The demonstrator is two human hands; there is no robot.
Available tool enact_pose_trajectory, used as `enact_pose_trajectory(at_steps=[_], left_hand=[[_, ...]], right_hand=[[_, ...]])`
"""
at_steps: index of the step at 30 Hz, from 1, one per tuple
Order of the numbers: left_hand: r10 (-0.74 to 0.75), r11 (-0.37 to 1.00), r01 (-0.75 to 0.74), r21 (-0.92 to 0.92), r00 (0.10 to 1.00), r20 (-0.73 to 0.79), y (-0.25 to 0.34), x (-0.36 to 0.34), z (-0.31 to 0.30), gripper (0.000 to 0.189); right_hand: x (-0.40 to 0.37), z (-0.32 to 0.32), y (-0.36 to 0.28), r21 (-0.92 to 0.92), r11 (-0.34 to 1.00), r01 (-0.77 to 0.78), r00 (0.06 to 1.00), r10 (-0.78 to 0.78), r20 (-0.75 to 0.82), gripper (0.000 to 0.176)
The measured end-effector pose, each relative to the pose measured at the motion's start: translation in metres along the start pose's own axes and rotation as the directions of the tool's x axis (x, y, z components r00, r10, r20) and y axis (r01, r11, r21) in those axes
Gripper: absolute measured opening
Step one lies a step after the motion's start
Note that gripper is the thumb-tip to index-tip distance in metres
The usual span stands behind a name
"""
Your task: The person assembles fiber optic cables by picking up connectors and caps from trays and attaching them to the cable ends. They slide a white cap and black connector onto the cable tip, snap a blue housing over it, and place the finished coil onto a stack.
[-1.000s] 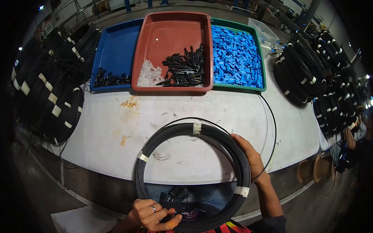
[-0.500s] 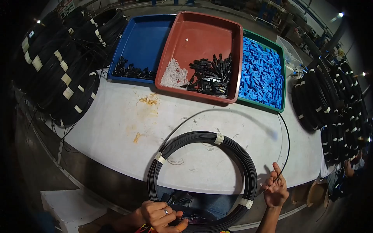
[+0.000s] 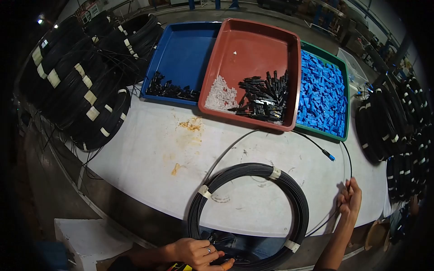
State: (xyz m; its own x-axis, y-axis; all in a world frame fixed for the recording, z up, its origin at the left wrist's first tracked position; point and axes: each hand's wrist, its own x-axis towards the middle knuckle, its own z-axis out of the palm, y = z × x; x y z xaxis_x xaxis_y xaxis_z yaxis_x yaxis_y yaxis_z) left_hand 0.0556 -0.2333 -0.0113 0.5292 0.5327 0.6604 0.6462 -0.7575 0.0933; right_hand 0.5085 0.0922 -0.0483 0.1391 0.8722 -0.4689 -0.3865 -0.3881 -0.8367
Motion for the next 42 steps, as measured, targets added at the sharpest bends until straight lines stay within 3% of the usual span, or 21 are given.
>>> enact_pose_trajectory(at_steps=[1,3,5,6,7,9,11,13,15,17,18,21,25,27,32,33,35,37,38,41,42], left_hand=[[-0.006,1.0,0.006,0.003,1.0,0.0,-0.003,-0.002,-0.001,0.023],[0.011,1.0,-0.012,0.002,0.997,0.073,-0.009,-0.008,-0.003,0.021],[-0.047,0.999,0.045,0.016,0.988,0.148,-0.011,-0.017,-0.003,0.029],[-0.093,0.996,0.089,0.03,0.97,0.225,-0.012,-0.019,-0.002,0.044],[-0.091,0.996,0.088,0.024,0.97,0.225,-0.018,-0.014,-0.004,0.044],[-0.043,0.996,0.053,-0.066,0.988,0.145,-0.037,0.002,-0.008,0.048],[-0.022,0.986,0.041,-0.162,0.993,0.118,-0.041,-0.001,-0.003,0.042],[-0.049,0.939,0.126,-0.32,0.97,0.237,-0.04,0.001,-0.009,0.045],[-0.104,0.928,0.196,-0.318,0.953,0.286,-0.034,0.005,-0.017,0.044],[-0.103,0.967,0.104,-0.231,0.995,0.013,-0.035,0.012,-0.016,0.036],[-0.122,0.967,0.122,-0.224,0.992,0.015,-0.032,0.01,-0.013,0.036],[-0.194,0.957,0.172,-0.234,0.978,-0.075,-0.017,0.003,-0.004,0.052],[-0.261,0.959,0.24,-0.153,0.955,-0.137,-0.011,0.003,0.004,0.043],[-0.284,0.952,0.261,-0.158,0.949,-0.14,-0.013,0.004,0.002,0.04],[-0.232,0.937,0.195,-0.291,0.967,-0.101,-0.035,0.003,-0.003,0.034],[-0.22,0.929,0.179,-0.323,0.971,-0.093,-0.038,0.002,-0.006,0.034],[-0.242,0.887,0.206,-0.414,0.97,-0.035,-0.043,0.001,-0.01,0.036],[-0.297,0.715,0.111,-0.69,0.942,-0.156,-0.06,0.011,-0.019,0.03],[-0.311,0.664,0.123,-0.738,0.942,-0.122,-0.069,0.01,-0.03,0.019],[-0.311,0.786,0.177,-0.592,0.941,-0.131,-0.113,0.007,-0.057,0.014],[-0.356,0.834,0.271,-0.481,0.93,-0.095,-0.129,0.006,-0.073,0.023]], right_hand=[[0.002,-0.016,0.006,0.028,1.0,-0.004,0.999,0.003,0.046,0.009],[-0.019,-0.035,-0.001,0.202,0.979,-0.027,0.997,0.041,-0.065,0.015],[-0.042,-0.041,-0.009,0.267,0.961,0.071,0.98,-0.017,-0.2,0.019],[-0.039,-0.056,-0.01,0.169,0.967,0.191,0.963,-0.152,-0.221,0.015],[-0.049,-0.038,-0.013,0.167,0.967,0.192,0.962,-0.152,-0.227,0.015],[-0.076,0.031,-0.025,-0.043,0.963,0.266,0.944,-0.27,-0.188,0.012],[-0.054,0.06,-0.025,-0.185,0.939,0.289,0.952,-0.303,-0.053,0.01],[-0.041,0.104,-0.028,-0.273,0.901,0.338,0.938,-0.298,0.179,0.011],[-0.051,0.164,-0.028,-0.34,0.847,0.409,0.899,-0.308,0.312,0.01],[-0.049,0.209,-0.029,-0.454,0.761,0.464,0.864,-0.277,0.421,0.008],[-0.051,0.231,-0.027,-0.497,0.683,0.534,0.815,-0.261,0.518,0.005],[-0.057,0.289,-0.009,-0.626,0.49,0.607,0.783,-0.231,0.578,0.008],[-0.063,0.34,0.035,-0.459,0.42,0.783,0.593,-0.281,0.755,0.007],[-0.077,0.35,0.055,-0.426,0.302,0.853,0.508,-0.289,0.811,0.006],[-0.107,0.36,0.095,-0.218,0.2,0.955,0.246,-0.127,0.961,0.011],[-0.108,0.358,0.094,-0.236,0.188,0.954,0.25,-0.058,0.966,0.012],[-0.108,0.357,0.098,-0.153,0.163,0.975,0.161,-0.04,0.986,0.014],[-0.104,0.359,0.1,-0.129,0.165,0.978,0.139,-0.052,0.989,0.016],[-0.101,0.36,0.1,-0.103,0.184,0.977,0.115,-0.053,0.992,0.018],[-0.1,0.359,0.1,-0.085,0.222,0.971,0.098,-0.048,0.994,0.022],[-0.101,0.358,0.099,-0.112,0.24,0.964,0.124,-0.033,0.992,0.022]])
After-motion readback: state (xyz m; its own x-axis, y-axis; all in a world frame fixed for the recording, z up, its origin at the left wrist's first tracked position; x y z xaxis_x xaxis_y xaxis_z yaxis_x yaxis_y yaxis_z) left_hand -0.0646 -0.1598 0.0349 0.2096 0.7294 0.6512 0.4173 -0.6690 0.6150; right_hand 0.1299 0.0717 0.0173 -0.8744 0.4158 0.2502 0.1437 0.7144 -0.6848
